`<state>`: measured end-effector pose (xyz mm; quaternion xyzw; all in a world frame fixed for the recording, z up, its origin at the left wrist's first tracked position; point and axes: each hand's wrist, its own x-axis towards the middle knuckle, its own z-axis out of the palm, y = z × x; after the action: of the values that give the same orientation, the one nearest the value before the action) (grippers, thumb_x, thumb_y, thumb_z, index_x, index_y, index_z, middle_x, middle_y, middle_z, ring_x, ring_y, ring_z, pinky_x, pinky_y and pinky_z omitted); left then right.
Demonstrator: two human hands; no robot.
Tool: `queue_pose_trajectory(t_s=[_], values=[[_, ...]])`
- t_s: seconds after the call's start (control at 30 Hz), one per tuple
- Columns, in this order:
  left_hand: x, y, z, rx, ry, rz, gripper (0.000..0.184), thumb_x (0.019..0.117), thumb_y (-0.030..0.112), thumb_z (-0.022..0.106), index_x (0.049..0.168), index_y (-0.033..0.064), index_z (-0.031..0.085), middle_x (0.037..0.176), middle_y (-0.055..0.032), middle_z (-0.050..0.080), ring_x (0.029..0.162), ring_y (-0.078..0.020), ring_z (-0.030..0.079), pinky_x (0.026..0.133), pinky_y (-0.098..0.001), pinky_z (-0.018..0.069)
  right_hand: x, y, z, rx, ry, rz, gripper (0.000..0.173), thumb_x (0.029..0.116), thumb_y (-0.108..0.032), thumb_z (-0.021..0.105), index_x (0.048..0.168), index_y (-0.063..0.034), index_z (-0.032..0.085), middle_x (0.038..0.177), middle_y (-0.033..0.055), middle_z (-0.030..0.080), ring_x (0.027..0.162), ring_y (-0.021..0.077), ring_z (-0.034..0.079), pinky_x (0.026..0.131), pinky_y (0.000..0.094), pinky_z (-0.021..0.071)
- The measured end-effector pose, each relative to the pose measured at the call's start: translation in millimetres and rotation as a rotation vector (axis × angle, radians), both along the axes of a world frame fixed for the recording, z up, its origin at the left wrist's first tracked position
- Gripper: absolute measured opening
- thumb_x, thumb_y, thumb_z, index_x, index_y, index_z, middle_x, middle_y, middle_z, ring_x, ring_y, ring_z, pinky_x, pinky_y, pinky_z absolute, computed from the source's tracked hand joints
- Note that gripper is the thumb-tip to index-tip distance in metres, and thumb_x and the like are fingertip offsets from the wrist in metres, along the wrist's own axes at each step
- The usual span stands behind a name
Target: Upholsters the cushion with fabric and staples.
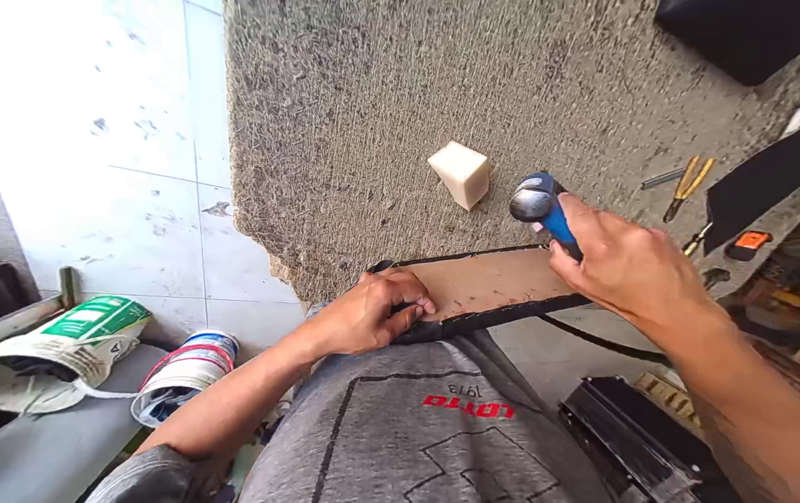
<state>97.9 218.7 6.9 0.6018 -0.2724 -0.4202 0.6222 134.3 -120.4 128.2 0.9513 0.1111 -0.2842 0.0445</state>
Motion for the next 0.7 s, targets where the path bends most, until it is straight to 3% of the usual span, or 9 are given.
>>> queue_pose_trajectory(t_s=[0.13,0.23,0.3,0.37,0.43,0.5,0.53,0.6,0.7], values=[[-3.0,-2.2,13.6,0.041,-0.266,-0.023,0.029,0.1025,0.028,0.047,0.11,0.0201,0.074,0.115,0.0033,0.072,0.113,-0.0136,0.063,0.097,-0.0518,0.0404,-13.5,-26.6,-60.6,-0.07,-0.047,-0.034,0.052,0.1052,-0.025,0.056,0.153,-0.0068,0.045,0.127,0.0325,0.06,0.105,0.0559,0.064,0.079,0.068,0.0529],[-5.2,-6.8,29.3,0.131,-0.479,-0.089,0.037,0.1031,0.049,0.052,0.107,0.0226,0.077,0.109,0.0021,0.075,0.107,-0.0187,0.067,0.095,-0.0501,0.0483,-45.3,5.6,-38.7,0.188,-0.17,-0.075,0.05,0.1053,-0.037,0.055,0.145,-0.0065,0.056,0.141,0.0225,0.059,0.128,0.0457,0.055,0.101,0.0621,0.0459],[-9.4,-10.3,30.5,0.189,-0.597,-0.109,0.033,0.103,0.044,0.055,0.101,0.0192,0.077,0.099,-0.0019,0.075,0.1,-0.0239,0.07,0.089,-0.0494,0.0535,-88.5,45.5,-21.1,0.457,-0.192,-0.12,0.053,0.1014,-0.053,0.057,0.126,-0.0078,0.07,0.128,0.0129,0.071,0.12,0.0324,0.065,0.101,0.053,0.0515],[-10.4,-10.2,24.7,0.249,-0.649,-0.119,0.035,0.1006,0.047,0.059,0.107,0.0175,0.077,0.103,-0.0047,0.074,0.107,-0.0271,0.068,0.094,-0.0509,0.0531,-125.1,68.2,-27.0,0.548,-0.129,-0.124,0.045,0.1024,-0.054,0.054,0.119,-0.0164,0.074,0.125,0.0048,0.073,0.118,0.0255,0.066,0.099,0.0491,0.0513],[-9.8,-6.2,20.4,0.291,-0.666,-0.169,0.044,0.0993,0.051,0.059,0.119,0.0147,0.073,0.121,-0.0076,0.071,0.124,-0.0294,0.062,0.103,-0.052,0.0496,-143.6,60.3,-48.7,0.484,-0.093,-0.137,0.054,0.1016,-0.057,0.052,0.13,-0.0147,0.069,0.135,0.0091,0.068,0.124,0.0319,0.064,0.097,0.056,0.0513],[-11.6,-0.3,17.3,0.266,-0.686,-0.224,0.039,0.1009,0.044,0.059,0.122,0.0133,0.072,0.127,-0.0092,0.068,0.131,-0.0304,0.058,0.107,-0.0524,0.0477,-154.5,44.0,-61.4,0.436,-0.047,-0.159,0.071,0.096,-0.065,0.055,0.146,-0.0154,0.058,0.149,0.0114,0.057,0.134,0.0371,0.055,0.099,0.0605,0.0485],[-11.1,2.4,15.7,0.255,-0.721,-0.242,0.035,0.101,0.039,0.059,0.122,0.0144,0.071,0.129,-0.0089,0.067,0.133,-0.0306,0.056,0.108,-0.0523,0.0471,-155.7,39.0,-61.9,0.396,-0.025,-0.139,0.072,0.0942,-0.059,0.062,0.152,-0.0178,0.051,0.156,0.011,0.051,0.137,0.0389,0.051,0.099,0.0616,0.0473],[-12.2,9.9,13.7,0.274,-0.807,-0.263,0.033,0.0989,0.03,0.056,0.127,0.0178,0.068,0.135,-0.0082,0.064,0.138,-0.0323,0.051,0.108,-0.0539,0.0462,-161.8,39.0,-61.7,0.293,-0.037,-0.101,0.068,0.0905,-0.025,0.072,0.153,-0.0189,0.048,0.156,0.0149,0.048,0.135,0.0455,0.05,0.095,0.066,0.0468],[-18.2,14.9,10.1,0.195,-0.925,-0.089,0.026,0.1001,0.024,0.059,0.12,0.0145,0.073,0.126,-0.0069,0.072,0.121,-0.0288,0.064,0.096,-0.0479,0.0528,-171.6,24.9,-66.1,0.244,-0.154,-0.033,0.054,0.0933,-0.004,0.063,0.146,-0.0139,0.056,0.145,0.0176,0.059,0.126,0.0438,0.061,0.088,0.0601,0.0548]])
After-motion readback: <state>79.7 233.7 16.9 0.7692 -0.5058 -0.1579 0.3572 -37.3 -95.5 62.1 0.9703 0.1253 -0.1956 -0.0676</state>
